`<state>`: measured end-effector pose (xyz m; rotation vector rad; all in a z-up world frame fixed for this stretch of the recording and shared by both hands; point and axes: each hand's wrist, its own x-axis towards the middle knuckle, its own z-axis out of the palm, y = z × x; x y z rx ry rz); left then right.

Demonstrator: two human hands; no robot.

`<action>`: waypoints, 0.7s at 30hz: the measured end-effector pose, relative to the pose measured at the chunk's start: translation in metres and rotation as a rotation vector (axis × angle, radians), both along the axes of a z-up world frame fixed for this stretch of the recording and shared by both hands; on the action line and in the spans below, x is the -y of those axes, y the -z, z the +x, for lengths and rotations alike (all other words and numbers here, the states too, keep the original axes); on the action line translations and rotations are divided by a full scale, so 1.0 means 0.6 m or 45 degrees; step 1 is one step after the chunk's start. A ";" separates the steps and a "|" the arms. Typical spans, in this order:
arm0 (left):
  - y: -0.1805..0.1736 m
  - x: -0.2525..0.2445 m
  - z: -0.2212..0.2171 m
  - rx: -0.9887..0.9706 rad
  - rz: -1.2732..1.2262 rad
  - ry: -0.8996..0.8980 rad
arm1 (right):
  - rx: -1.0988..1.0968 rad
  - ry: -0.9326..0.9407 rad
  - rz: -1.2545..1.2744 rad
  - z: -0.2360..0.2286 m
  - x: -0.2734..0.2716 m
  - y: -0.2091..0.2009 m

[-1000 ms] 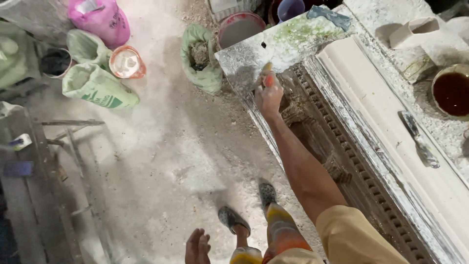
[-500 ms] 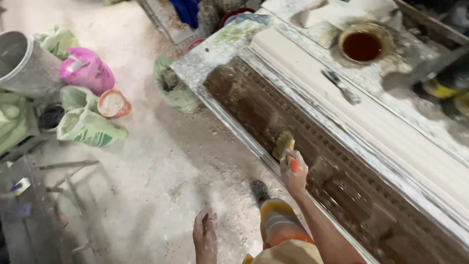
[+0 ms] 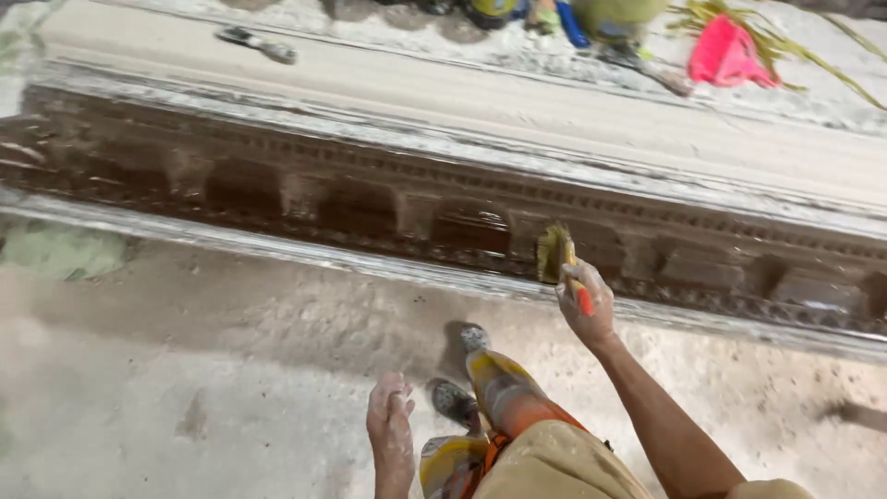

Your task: Apply a brown coating or finish to decorative architectural molding using a paintbrush.

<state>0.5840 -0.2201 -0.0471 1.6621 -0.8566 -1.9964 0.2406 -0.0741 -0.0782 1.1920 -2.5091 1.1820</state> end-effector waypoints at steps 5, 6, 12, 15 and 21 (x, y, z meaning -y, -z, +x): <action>0.107 -0.091 -0.033 -0.130 0.010 0.049 | -0.112 0.243 0.219 -0.098 -0.237 0.002; 0.108 -0.103 -0.060 -0.145 0.009 0.080 | -0.124 0.276 0.217 -0.130 -0.285 0.006; 0.139 -0.211 -0.166 0.135 -0.045 0.293 | -0.193 0.404 0.354 -0.264 -0.583 0.030; 0.231 -0.275 -0.222 -0.006 0.040 0.291 | -0.186 0.346 0.246 -0.332 -0.721 0.002; 0.259 -0.462 -0.415 -0.137 -0.084 0.461 | 0.702 0.742 0.054 -0.495 -1.078 0.009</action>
